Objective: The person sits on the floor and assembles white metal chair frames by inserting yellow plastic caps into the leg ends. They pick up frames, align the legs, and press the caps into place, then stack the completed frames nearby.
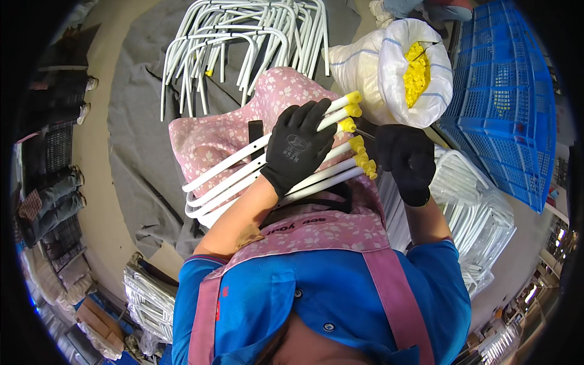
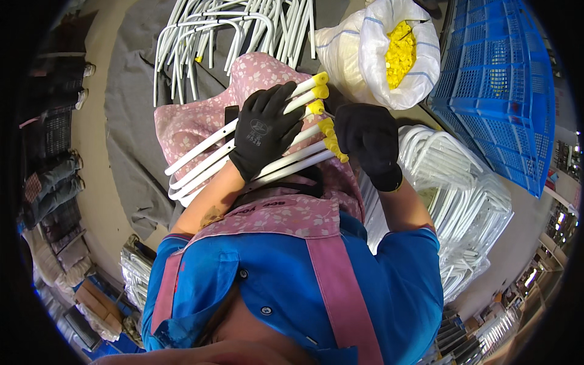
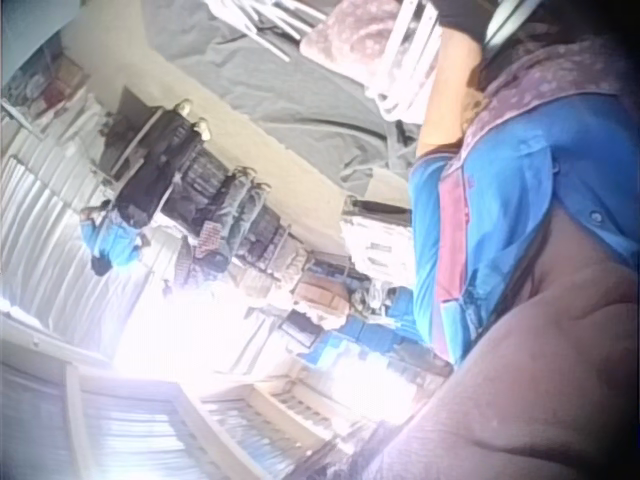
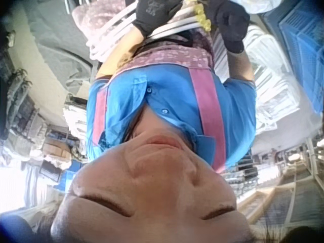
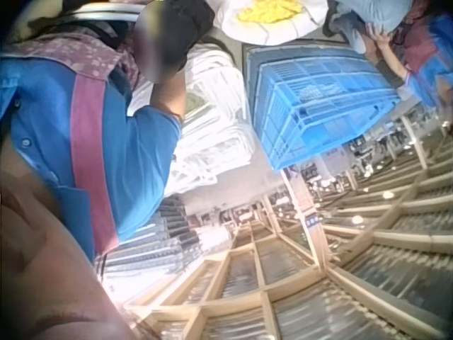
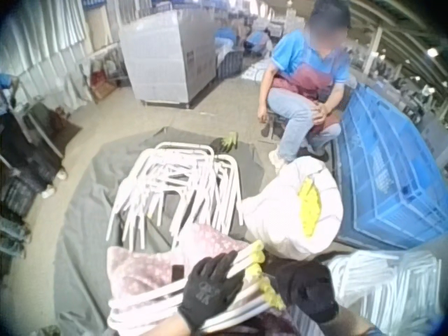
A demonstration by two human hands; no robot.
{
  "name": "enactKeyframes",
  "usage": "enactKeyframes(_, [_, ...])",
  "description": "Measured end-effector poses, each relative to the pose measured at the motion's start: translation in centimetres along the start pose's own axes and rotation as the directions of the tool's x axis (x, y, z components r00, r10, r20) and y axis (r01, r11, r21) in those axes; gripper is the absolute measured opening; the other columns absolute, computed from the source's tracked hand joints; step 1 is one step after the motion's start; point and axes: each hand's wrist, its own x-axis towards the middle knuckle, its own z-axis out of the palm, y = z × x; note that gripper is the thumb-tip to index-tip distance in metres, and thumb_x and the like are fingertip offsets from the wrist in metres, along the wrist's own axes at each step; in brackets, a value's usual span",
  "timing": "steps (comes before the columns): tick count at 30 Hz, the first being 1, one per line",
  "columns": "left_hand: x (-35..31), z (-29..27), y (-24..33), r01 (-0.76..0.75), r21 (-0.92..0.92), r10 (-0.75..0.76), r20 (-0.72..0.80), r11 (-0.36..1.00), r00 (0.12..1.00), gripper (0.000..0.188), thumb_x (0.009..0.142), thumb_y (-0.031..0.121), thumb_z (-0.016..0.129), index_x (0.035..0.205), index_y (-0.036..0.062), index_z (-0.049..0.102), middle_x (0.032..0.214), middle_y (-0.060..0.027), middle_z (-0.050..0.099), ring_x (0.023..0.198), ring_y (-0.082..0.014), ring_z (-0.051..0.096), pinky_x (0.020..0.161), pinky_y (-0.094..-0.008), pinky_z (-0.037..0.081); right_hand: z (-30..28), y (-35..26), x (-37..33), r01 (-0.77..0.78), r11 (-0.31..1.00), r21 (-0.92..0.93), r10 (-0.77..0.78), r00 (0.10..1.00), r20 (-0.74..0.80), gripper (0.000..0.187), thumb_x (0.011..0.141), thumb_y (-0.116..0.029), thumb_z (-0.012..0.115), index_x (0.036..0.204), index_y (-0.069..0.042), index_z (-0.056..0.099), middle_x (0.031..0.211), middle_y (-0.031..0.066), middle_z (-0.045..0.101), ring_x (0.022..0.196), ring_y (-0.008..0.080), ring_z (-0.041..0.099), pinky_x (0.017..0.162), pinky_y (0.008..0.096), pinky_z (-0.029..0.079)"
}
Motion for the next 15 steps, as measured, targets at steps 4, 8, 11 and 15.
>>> enactKeyframes(4, [0.0,0.2,0.1,0.002,0.025,-0.002,-0.011,1.0,1.0,0.025,0.082,0.023,0.069,0.105,0.0146,0.07,0.135,-0.011,0.056,0.114,-0.0304,0.055,0.096,-0.0446,0.042,0.3,0.7,0.1,-0.048,0.974,-0.22,0.055,0.998,0.024,0.052,0.095,-0.04,0.048,0.055,-0.007,0.044,0.053,0.005,0.044,0.049,0.0195,0.042,0.051,0.0333,0.033])
enactKeyframes(8, [-0.2,0.1,0.0,0.006,0.026,-0.005,-0.017,1.0,1.0,0.028,0.081,0.023,0.07,0.108,0.0154,0.07,0.135,-0.0112,0.055,0.114,-0.0302,0.055,0.095,-0.0446,0.042,0.5,1.3,0.2,-0.05,0.992,-0.116,0.055,0.998,0.04,0.05,0.097,-0.038,0.049,0.058,-0.006,0.044,0.057,0.0059,0.046,0.053,0.0204,0.044,0.054,0.0334,0.034])
enactKeyframes(11, [-0.3,0.0,0.2,0.003,0.033,-0.002,-0.022,0.999,1.0,0.029,0.081,0.024,0.07,0.109,0.0156,0.07,0.135,-0.0113,0.055,0.115,-0.0299,0.055,0.096,-0.0446,0.042,1.1,0.7,-0.2,-0.092,0.995,-0.037,0.092,0.996,0.009,0.049,0.098,-0.036,0.048,0.06,-0.006,0.043,0.06,0.0068,0.047,0.055,0.0212,0.045,0.056,0.0338,0.034])
enactKeyframes(15, [-0.5,-0.3,0.9,0.01,0.023,-0.009,-0.028,1.0,1.0,0.028,0.082,0.026,0.069,0.108,0.0159,0.071,0.134,-0.012,0.056,0.116,-0.0297,0.054,0.097,-0.0444,0.041,2.2,-1.8,-0.9,-0.139,0.952,-0.272,0.125,0.99,-0.067,0.045,0.097,-0.031,0.047,0.061,-0.004,0.044,0.06,0.0071,0.046,0.055,0.02,0.044,0.055,0.0336,0.034])
